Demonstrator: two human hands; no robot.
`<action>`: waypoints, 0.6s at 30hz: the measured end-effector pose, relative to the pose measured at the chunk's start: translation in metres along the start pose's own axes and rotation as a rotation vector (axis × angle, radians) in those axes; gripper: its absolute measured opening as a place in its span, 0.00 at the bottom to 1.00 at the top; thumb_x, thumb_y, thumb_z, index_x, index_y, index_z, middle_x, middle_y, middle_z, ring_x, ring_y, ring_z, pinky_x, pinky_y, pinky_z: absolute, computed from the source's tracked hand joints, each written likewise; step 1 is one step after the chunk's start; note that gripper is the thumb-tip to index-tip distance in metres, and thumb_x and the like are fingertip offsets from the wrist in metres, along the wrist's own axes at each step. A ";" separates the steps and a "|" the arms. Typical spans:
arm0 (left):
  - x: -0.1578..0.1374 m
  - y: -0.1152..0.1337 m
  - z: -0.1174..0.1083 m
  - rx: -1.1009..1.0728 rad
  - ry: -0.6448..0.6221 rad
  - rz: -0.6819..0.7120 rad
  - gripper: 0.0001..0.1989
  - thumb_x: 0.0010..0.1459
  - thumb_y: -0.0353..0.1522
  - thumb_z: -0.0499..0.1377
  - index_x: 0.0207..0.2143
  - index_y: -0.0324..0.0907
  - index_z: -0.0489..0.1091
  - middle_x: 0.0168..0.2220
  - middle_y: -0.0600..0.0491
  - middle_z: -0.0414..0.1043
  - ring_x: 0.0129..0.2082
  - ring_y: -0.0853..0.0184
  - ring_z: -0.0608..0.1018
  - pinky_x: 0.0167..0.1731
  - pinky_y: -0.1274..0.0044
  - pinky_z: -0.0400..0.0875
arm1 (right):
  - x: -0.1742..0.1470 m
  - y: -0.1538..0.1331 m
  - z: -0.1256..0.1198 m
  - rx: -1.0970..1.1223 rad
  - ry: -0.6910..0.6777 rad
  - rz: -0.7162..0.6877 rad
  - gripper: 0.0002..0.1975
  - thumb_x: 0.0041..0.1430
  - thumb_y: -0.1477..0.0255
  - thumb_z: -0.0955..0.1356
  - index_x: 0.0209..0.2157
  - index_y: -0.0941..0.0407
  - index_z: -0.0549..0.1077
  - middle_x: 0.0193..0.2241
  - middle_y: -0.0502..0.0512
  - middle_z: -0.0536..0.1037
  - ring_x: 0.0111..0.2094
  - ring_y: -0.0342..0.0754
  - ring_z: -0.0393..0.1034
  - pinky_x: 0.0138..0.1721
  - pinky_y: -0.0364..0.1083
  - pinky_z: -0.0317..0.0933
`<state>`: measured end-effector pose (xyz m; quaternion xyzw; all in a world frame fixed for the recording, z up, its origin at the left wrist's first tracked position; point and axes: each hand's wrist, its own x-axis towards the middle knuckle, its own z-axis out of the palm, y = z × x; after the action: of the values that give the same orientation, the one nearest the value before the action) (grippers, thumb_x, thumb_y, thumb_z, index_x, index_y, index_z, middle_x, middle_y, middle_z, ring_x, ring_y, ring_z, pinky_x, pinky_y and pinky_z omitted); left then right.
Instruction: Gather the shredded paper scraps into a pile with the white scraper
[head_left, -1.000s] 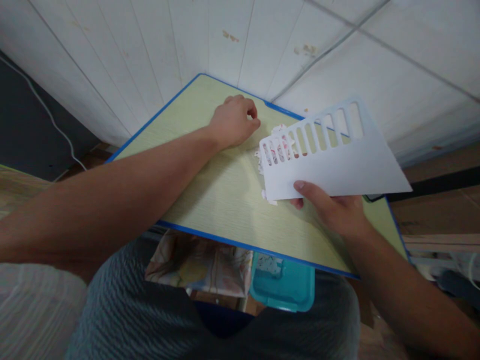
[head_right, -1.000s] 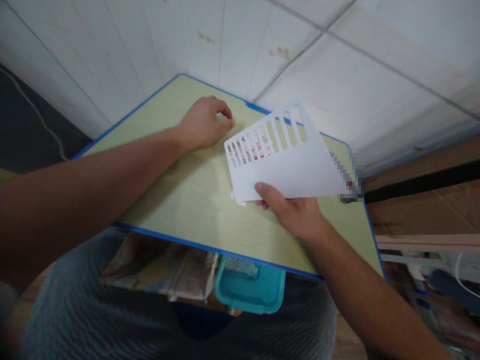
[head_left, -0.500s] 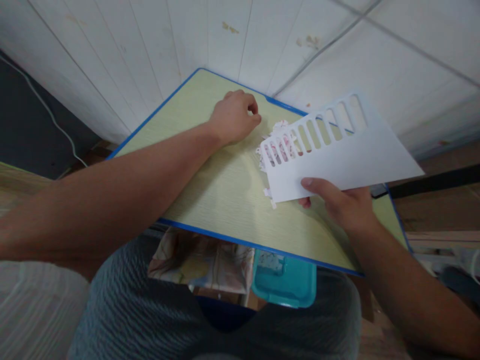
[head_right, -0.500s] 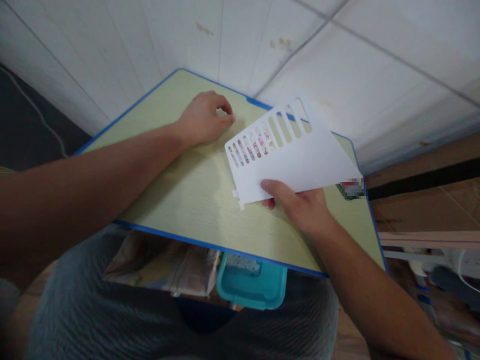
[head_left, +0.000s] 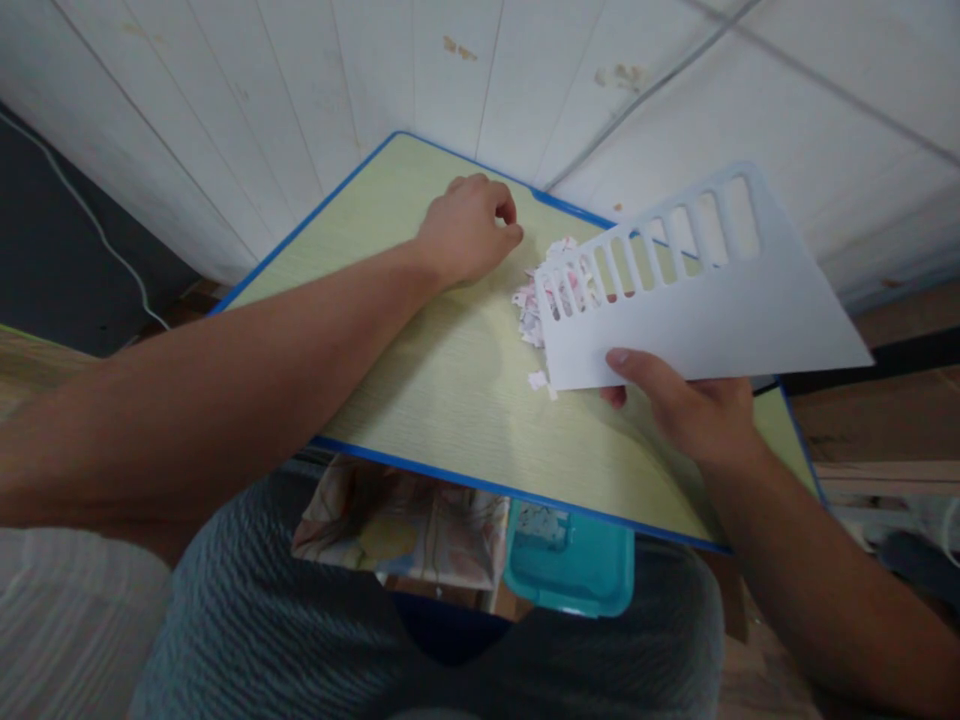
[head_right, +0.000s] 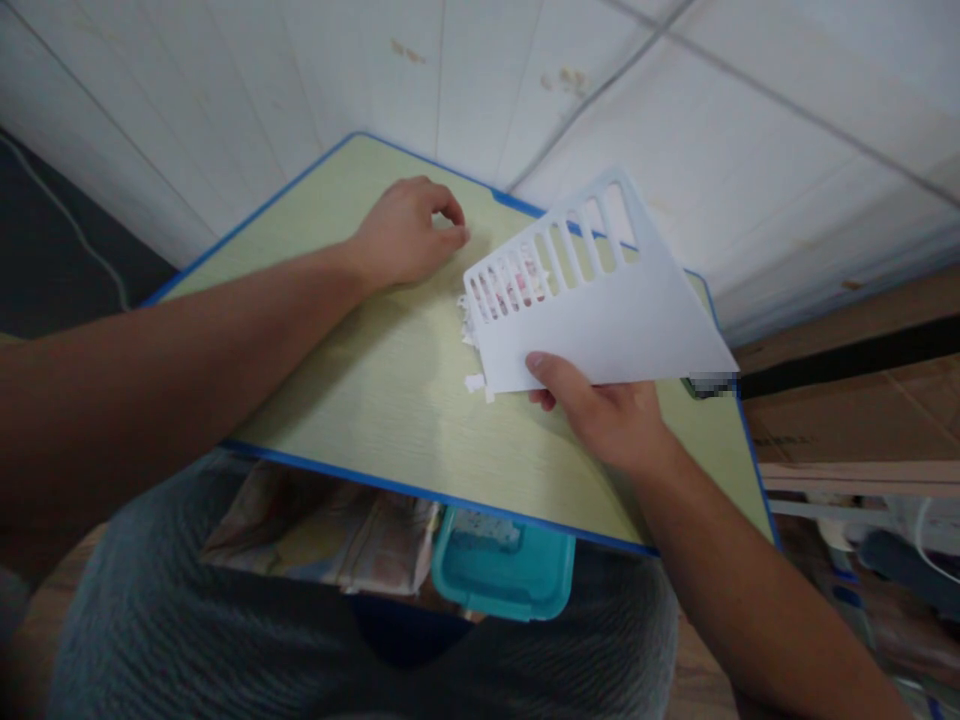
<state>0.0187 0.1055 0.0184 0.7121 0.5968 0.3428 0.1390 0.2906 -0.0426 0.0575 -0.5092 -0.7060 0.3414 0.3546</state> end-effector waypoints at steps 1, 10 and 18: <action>0.000 0.000 0.000 -0.018 0.000 -0.007 0.12 0.63 0.43 0.65 0.45 0.56 0.85 0.55 0.48 0.84 0.68 0.46 0.76 0.69 0.57 0.71 | -0.001 0.000 0.000 0.003 -0.002 -0.007 0.19 0.65 0.59 0.79 0.23 0.47 0.75 0.20 0.51 0.77 0.23 0.54 0.73 0.27 0.54 0.75; -0.001 0.002 -0.001 -0.021 -0.002 -0.027 0.12 0.61 0.44 0.65 0.45 0.55 0.84 0.55 0.49 0.84 0.68 0.46 0.75 0.70 0.59 0.69 | -0.004 -0.001 0.001 0.041 -0.069 -0.008 0.18 0.65 0.58 0.81 0.27 0.47 0.77 0.21 0.50 0.80 0.23 0.54 0.75 0.26 0.53 0.75; -0.004 0.003 -0.005 0.039 -0.022 0.005 0.06 0.63 0.43 0.61 0.38 0.62 0.79 0.56 0.54 0.84 0.60 0.53 0.75 0.68 0.58 0.71 | -0.017 -0.018 0.010 0.029 -0.265 -0.031 0.24 0.69 0.53 0.80 0.22 0.47 0.78 0.20 0.51 0.81 0.24 0.54 0.80 0.30 0.52 0.80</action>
<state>0.0179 0.1000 0.0227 0.7198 0.6001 0.3235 0.1308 0.2773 -0.0645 0.0653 -0.4433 -0.7495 0.4104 0.2707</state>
